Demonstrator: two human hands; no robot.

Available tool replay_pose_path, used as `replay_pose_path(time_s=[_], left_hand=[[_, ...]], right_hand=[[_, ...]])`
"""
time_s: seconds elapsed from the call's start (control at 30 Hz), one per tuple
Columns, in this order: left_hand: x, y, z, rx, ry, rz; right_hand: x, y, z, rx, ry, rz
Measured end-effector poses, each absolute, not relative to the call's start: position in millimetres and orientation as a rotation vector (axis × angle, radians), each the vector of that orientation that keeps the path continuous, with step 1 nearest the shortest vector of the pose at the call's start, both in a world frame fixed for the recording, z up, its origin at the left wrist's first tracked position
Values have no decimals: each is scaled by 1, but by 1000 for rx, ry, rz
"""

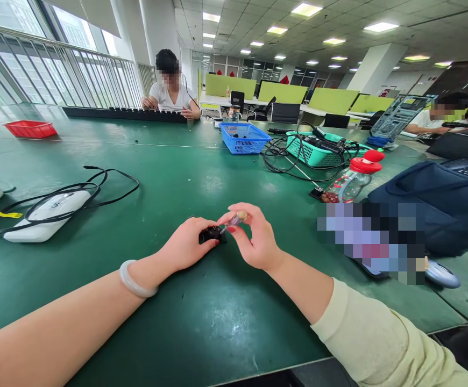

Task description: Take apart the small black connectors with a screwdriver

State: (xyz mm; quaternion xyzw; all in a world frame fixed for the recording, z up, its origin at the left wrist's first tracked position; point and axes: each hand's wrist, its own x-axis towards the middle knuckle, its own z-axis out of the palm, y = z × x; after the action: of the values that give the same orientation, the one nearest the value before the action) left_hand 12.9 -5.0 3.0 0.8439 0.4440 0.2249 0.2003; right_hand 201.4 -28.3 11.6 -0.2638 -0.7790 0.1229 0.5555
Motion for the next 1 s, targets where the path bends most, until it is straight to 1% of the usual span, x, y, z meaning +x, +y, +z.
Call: replay_pose_path(time_s=[0.1,0.27,0.6,0.83,1.0], left_hand=[[13,-6,3,2329,1278,613],[11,-8,3,2320,1270,590],[12,-3,2,2247,1390,608],[10,-5,1,2301,1277,618],[10,-6,1,2305,1298,595]], right_hand=[[204,-19,6,-704,-1637,501],[205,-14,3,-746,-1513,590],[206,-11,1,-763,-1477,614],[207,-8,-1,-762,-1513,544],[207,-8,1,-809,-1433,524]])
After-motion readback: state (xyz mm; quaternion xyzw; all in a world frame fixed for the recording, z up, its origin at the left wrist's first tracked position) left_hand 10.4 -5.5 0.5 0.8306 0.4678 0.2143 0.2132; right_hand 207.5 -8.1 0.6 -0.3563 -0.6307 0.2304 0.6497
